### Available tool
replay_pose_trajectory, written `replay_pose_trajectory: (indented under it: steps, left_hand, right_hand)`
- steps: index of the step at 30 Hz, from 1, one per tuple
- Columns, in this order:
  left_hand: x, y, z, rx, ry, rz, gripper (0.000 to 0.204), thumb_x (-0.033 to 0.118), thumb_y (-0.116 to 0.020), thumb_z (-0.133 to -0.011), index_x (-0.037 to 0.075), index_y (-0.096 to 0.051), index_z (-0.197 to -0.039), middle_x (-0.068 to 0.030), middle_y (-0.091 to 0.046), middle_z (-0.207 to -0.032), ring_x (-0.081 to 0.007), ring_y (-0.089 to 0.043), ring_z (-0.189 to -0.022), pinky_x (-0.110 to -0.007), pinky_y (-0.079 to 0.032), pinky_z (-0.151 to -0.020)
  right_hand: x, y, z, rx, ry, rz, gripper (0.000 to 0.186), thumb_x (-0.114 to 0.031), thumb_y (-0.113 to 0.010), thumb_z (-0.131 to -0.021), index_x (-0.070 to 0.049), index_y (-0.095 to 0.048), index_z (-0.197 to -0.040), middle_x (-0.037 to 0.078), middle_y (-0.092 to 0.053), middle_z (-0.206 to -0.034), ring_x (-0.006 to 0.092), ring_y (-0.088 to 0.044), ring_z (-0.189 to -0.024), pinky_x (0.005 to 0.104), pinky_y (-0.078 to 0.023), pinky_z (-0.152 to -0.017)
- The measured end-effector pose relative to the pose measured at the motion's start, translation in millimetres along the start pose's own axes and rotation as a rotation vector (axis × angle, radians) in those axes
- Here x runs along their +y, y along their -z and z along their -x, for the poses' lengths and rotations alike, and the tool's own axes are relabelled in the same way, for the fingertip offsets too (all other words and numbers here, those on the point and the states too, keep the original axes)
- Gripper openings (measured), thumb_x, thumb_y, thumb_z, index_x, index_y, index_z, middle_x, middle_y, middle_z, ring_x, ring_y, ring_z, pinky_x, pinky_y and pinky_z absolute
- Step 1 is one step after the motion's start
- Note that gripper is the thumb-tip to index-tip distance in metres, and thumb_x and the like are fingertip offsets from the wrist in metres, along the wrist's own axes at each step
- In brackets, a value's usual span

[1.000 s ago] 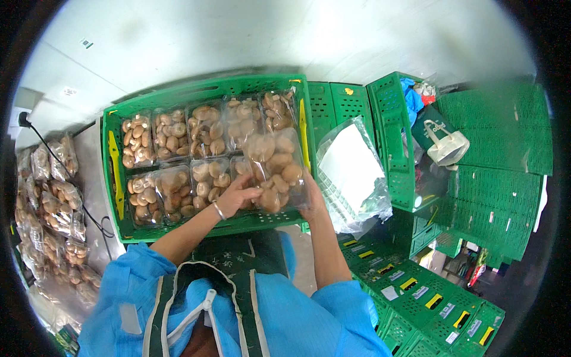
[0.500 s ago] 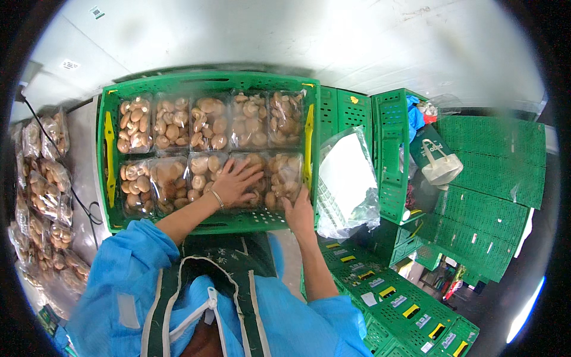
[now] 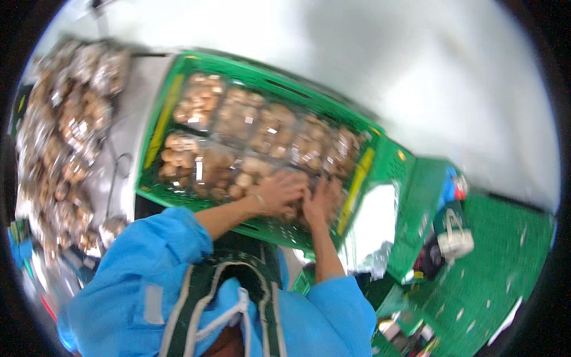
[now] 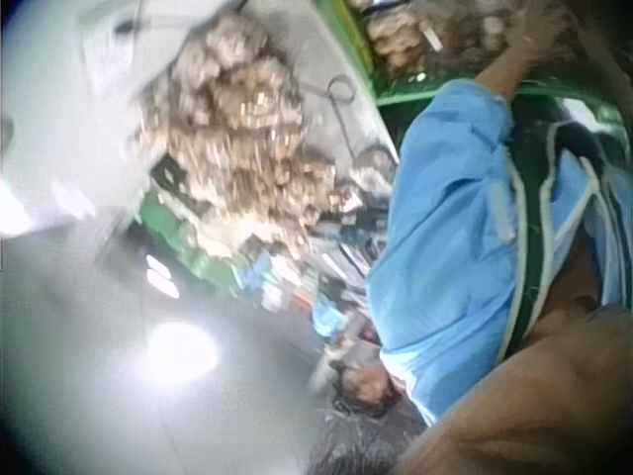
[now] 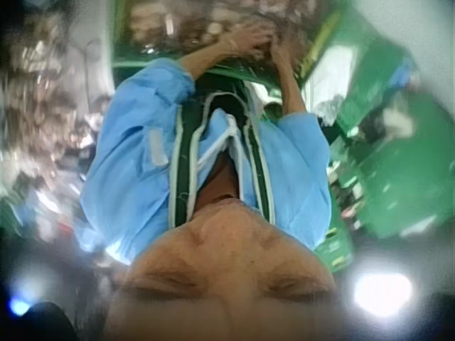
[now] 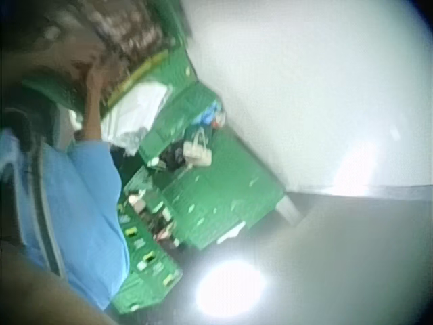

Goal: The person packs bags of mushrooms into a green plastic crate and applies labels to the bags. The person transfers the bags from a stainless steel counter into the crate and peels small square labels from a sheet to stick them onto each bag.

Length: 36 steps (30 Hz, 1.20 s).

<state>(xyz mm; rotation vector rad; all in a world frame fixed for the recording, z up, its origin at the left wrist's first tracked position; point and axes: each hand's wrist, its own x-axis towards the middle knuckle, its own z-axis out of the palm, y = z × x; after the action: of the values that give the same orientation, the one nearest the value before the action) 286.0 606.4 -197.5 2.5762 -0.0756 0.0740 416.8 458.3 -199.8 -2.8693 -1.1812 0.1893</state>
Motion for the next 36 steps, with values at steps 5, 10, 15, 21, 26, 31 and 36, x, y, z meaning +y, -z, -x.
replay_pose_trajectory:
  steps: [5,10,15,21,26,31,36]
  left_hand:
    - [0,4,21,0.019,0.055,0.086,0.067,0.049,-0.065,-0.076,0.021,-0.047,-0.134,-0.0094,-0.031,-0.150,-0.0317,-0.027,-0.138,-0.052,-0.018,-0.113]
    - [-12,-44,19,0.037,0.000,-0.067,0.073,0.046,-0.068,-0.074,0.025,-0.042,-0.138,-0.0069,-0.033,-0.148,-0.0269,-0.027,-0.139,-0.048,-0.017,-0.114]
    - [1,31,53,-0.038,0.091,0.135,0.047,0.035,-0.068,-0.077,0.016,-0.058,-0.119,-0.0056,-0.060,-0.116,-0.0269,-0.052,-0.114,-0.047,-0.037,-0.097]
    - [47,183,196,0.597,0.895,0.470,0.030,0.016,-0.065,-0.085,0.010,-0.065,-0.114,-0.0116,-0.067,-0.106,-0.0247,-0.065,-0.094,-0.035,-0.051,-0.083]
    - [14,158,272,0.700,0.852,0.665,0.025,0.007,-0.057,-0.092,-0.003,-0.060,-0.115,-0.0094,-0.064,-0.107,-0.0170,-0.060,-0.102,-0.028,-0.045,-0.092]
    - [3,170,220,0.569,0.696,0.711,0.022,0.010,-0.054,-0.095,-0.002,-0.060,-0.112,-0.0069,-0.064,-0.104,-0.0147,-0.060,-0.095,-0.026,-0.046,-0.087]
    - [20,150,157,0.613,0.590,0.811,0.023,0.008,-0.054,-0.095,-0.004,-0.058,-0.114,-0.0104,-0.064,-0.105,-0.0172,-0.062,-0.096,-0.029,-0.049,-0.085]
  right_hand:
    - [20,32,15,-0.011,0.195,0.019,0.064,-0.040,-0.056,-0.089,-0.007,-0.038,-0.140,0.025,-0.027,-0.147,0.0428,-0.024,-0.136,0.0531,-0.016,-0.111]
    - [36,-6,23,0.125,0.192,0.210,0.068,-0.054,-0.045,-0.092,-0.011,-0.034,-0.143,0.022,-0.022,-0.150,0.0375,-0.020,-0.139,0.0539,-0.015,-0.111]
    - [36,-3,16,-0.007,0.207,0.003,0.065,-0.050,-0.045,-0.093,-0.010,-0.033,-0.144,0.023,-0.022,-0.150,0.0405,-0.020,-0.138,0.0548,-0.015,-0.111]
    - [-17,63,22,0.004,0.101,-0.304,0.031,-0.021,-0.059,-0.081,-0.001,-0.060,-0.105,0.021,-0.059,-0.101,0.0386,-0.054,-0.097,0.0478,-0.042,-0.085]
    - [-53,118,44,0.435,-0.017,-0.732,0.022,-0.014,-0.062,-0.083,-0.003,-0.065,-0.101,0.016,-0.065,-0.090,0.0341,-0.060,-0.089,0.0401,-0.046,-0.085]
    - [65,127,127,0.672,-0.572,-0.891,0.016,-0.007,-0.062,-0.086,0.001,-0.065,-0.100,0.009,-0.068,-0.091,0.0162,-0.061,-0.085,0.0305,-0.047,-0.077]
    - [241,9,250,0.620,-1.579,-1.408,0.028,-0.024,-0.067,-0.084,-0.002,-0.060,-0.101,0.010,-0.067,-0.083,0.0171,-0.062,-0.065,0.0286,-0.040,-0.051]
